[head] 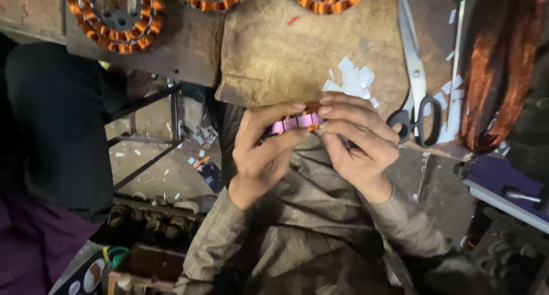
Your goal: The person sits on the floor and repeatedly places small white paper strips into the slots of a circular copper-wound stator. They handle the stator with both hands, rotate it to access different slots, and continue inserting the strips throughout the clip.
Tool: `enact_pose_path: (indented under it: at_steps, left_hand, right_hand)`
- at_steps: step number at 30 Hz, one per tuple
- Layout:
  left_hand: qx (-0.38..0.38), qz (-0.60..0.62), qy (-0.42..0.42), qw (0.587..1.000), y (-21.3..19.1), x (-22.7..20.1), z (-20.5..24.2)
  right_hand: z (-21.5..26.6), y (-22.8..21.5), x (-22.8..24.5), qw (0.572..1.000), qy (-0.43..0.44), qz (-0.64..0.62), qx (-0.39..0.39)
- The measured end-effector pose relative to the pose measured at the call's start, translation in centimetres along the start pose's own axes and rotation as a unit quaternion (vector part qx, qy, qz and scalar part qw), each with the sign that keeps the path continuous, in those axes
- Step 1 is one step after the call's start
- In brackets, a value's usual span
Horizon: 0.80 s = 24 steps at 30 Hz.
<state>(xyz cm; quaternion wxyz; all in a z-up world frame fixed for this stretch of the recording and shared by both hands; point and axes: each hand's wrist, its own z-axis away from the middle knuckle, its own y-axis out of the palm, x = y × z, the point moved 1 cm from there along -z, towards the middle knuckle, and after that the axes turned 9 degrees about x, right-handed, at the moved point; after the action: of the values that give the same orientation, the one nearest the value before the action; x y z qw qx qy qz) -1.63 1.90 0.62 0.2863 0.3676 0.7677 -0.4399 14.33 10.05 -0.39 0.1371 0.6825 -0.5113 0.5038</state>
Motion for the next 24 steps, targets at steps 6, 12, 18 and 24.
enact_pose_path:
  at_steps: [6, 12, 18, 24]
  left_hand:
    - [-0.003, -0.015, -0.015, 1.0, 0.2, -0.5, -0.3]
    - [-0.032, -0.024, -0.012, 0.999, 1.5, -1.6, 0.6]
    - [-0.053, -0.045, 0.001, 0.998, 2.2, -2.1, 0.6]
    - [-0.055, -0.051, 0.015, 0.997, 2.3, -2.0, 0.8]
  right_hand:
    - [-0.7, 0.2, 0.2, 0.995, -0.069, 0.069, -0.001]
    - [1.0, -1.1, 2.7, 0.992, 0.113, -0.048, -0.024]
    - [1.0, -1.6, 4.3, 0.988, 0.154, 0.019, -0.002]
    - [0.5, -2.1, 4.8, 0.988, 0.133, 0.076, 0.027]
